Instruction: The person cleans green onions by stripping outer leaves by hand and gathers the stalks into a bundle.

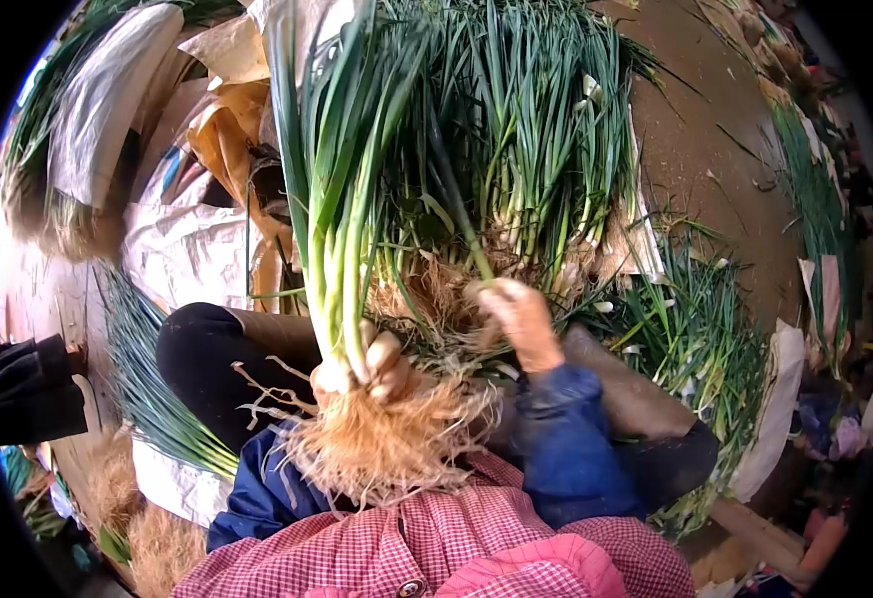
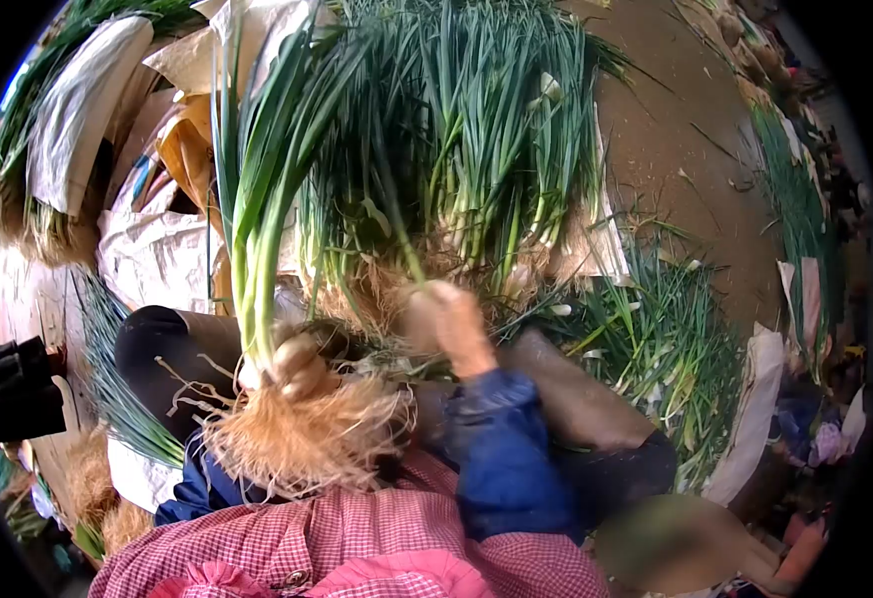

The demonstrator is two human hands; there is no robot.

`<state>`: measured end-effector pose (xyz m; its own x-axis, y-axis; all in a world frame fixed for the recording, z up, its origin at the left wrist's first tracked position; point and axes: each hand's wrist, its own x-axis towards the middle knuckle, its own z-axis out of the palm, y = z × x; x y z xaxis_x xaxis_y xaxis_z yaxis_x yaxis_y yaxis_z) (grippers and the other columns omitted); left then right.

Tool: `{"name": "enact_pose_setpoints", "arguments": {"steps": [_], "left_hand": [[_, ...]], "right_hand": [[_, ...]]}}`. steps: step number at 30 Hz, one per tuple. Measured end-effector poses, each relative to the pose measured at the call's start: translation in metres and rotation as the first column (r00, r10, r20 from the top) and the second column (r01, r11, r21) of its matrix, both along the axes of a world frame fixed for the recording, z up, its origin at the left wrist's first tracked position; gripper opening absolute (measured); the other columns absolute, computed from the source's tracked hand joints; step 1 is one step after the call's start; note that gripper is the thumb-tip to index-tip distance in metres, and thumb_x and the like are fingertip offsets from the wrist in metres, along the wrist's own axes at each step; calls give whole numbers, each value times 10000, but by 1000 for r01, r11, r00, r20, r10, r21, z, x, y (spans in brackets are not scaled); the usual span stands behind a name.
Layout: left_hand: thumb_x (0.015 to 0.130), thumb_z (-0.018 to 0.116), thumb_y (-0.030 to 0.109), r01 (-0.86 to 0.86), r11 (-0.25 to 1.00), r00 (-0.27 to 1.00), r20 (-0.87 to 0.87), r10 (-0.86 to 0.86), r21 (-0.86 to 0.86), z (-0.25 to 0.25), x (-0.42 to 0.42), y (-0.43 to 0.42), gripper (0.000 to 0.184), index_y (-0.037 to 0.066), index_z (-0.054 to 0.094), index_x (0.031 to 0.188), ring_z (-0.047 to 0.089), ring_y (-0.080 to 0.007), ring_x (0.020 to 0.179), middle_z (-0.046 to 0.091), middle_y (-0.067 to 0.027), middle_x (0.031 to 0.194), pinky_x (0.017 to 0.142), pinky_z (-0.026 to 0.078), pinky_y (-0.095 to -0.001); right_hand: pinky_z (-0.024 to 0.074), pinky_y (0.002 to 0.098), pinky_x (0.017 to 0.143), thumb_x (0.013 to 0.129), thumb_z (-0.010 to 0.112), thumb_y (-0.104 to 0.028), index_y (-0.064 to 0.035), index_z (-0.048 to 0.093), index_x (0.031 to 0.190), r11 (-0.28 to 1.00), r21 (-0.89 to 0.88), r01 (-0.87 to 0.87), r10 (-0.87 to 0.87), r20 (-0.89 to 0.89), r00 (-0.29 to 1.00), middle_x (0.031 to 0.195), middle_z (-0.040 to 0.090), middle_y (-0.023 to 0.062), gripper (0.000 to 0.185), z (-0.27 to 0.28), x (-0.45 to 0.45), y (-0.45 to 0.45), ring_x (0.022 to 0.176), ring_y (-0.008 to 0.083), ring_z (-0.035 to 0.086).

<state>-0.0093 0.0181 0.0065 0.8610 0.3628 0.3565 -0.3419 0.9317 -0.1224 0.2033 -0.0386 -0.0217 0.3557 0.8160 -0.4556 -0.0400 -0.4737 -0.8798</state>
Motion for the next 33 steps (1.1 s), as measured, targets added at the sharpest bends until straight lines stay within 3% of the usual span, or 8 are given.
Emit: {"name": "enact_pose_setpoints", "arguments": {"steps": [2,5,9,17,21,25,28,33], "left_hand": [[695,607,100,-271,949,901,-390,191,-162,4,7,-11,583,6,385,1225,547,-247,844,552,-156,1039,788,465,-375],[705,614,94,-102,928,774,-615,-152,-358,19,11,-8,669,12,311,1296,551,-287,963,542,-159,1045,868,457,-448],[663,642,35,-105,969,718,-691,-82,-224,6,12,-14,590,-1,419,1208,529,-254,1006,553,-131,1005,915,438,-439],[675,633,-16,-48,961,626,-758,-184,-272,2,23,-11,645,-26,364,1262,604,-207,884,591,-98,942,864,479,-413],[678,615,-3,-36,968,732,-667,-143,-247,14,28,-12,557,-13,426,1202,597,-209,907,570,-130,1043,868,476,-439],[690,614,16,-77,955,757,-640,-132,-288,12,31,-20,554,1,424,1210,578,-241,959,470,-145,1219,877,467,-477],[670,630,0,-71,971,690,-714,-116,-227,4,29,-21,626,0,387,1247,600,-216,872,575,-112,1031,854,480,-427],[643,630,-30,9,968,698,-691,-186,-252,13,34,-14,700,-5,349,1284,603,-166,807,585,-82,921,791,507,-349]], "right_hand": [[399,137,407,913,463,-190,-29,578,1024,868,259,424,-199,-601,774,762,576,4,227,25,35,-5,524,57,515],[425,201,466,881,523,-173,-31,571,1001,795,176,581,-575,-87,814,676,540,-18,192,6,38,33,502,80,471],[474,376,670,827,591,-204,-14,585,954,906,-423,-36,370,744,557,798,614,104,229,-28,29,105,688,212,583],[432,201,483,825,550,-139,5,595,936,993,-110,33,-89,-560,824,739,559,17,188,16,20,-11,533,73,468],[493,214,529,835,535,-124,1,557,964,876,241,418,-189,-625,757,816,598,75,181,17,7,-2,621,95,542],[458,213,443,861,560,-275,-64,564,1020,833,54,550,-549,203,811,839,605,29,265,29,64,23,592,84,534],[509,364,625,887,506,-190,-48,569,1028,831,-545,110,332,645,688,911,624,119,210,-60,89,49,766,197,613],[484,215,564,806,594,-118,41,542,962,965,-158,209,-203,54,978,687,528,49,229,29,44,19,542,91,476]]}}
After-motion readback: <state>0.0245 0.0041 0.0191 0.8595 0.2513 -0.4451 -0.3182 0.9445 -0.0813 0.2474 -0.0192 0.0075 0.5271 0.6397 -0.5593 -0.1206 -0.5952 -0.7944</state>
